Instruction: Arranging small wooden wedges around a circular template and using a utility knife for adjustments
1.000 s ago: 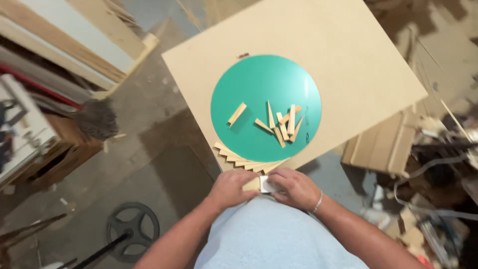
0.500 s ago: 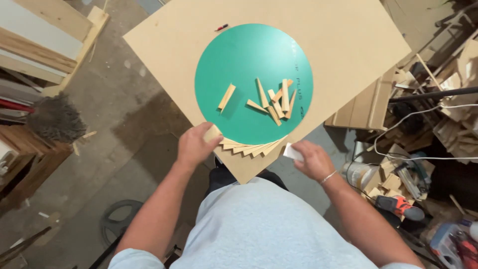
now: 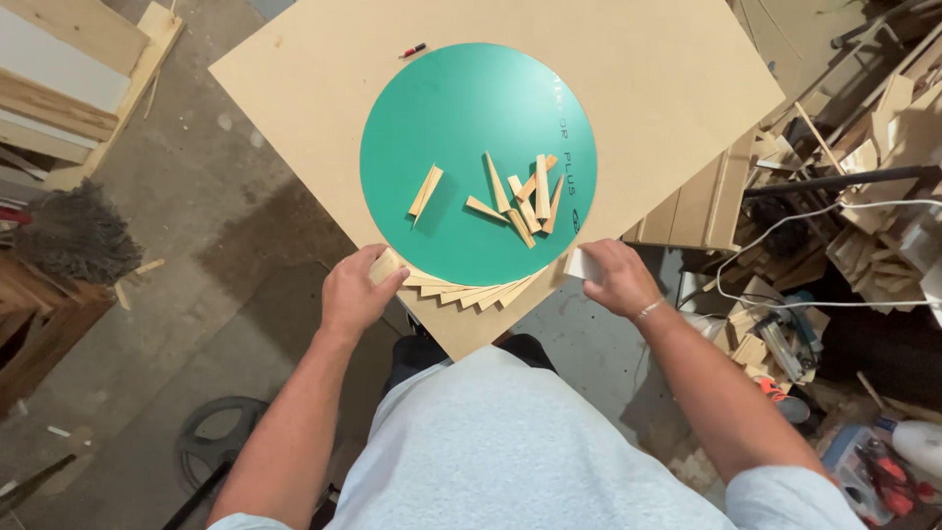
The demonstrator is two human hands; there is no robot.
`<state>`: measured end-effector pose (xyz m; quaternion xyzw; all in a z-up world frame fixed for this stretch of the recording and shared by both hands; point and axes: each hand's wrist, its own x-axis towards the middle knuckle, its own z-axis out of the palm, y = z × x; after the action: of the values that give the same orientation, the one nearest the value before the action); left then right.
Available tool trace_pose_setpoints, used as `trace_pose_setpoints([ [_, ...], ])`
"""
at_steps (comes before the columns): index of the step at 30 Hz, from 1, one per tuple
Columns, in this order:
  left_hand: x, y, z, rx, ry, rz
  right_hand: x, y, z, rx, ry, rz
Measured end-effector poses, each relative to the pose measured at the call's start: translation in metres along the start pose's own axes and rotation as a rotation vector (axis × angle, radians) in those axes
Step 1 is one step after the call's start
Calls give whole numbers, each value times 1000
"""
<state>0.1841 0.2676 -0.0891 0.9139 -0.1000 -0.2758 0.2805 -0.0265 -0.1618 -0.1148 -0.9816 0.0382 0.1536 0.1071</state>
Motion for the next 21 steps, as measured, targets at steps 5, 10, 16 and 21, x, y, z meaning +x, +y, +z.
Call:
trace_pose_setpoints([
  [5, -14, -12, -4, -38, 42, -33, -10, -54, -66, 729, -57, 321],
  [10, -16, -10, -10, -47, 48, -31, -6, -79, -101, 676, -182, 345],
  [16, -14, -1, -12, -50, 71, 11, 1, -80, -109, 625, -207, 320],
  [21, -15, 0, -12, -59, 54, 8, -1, -74, -104, 672, -190, 289],
])
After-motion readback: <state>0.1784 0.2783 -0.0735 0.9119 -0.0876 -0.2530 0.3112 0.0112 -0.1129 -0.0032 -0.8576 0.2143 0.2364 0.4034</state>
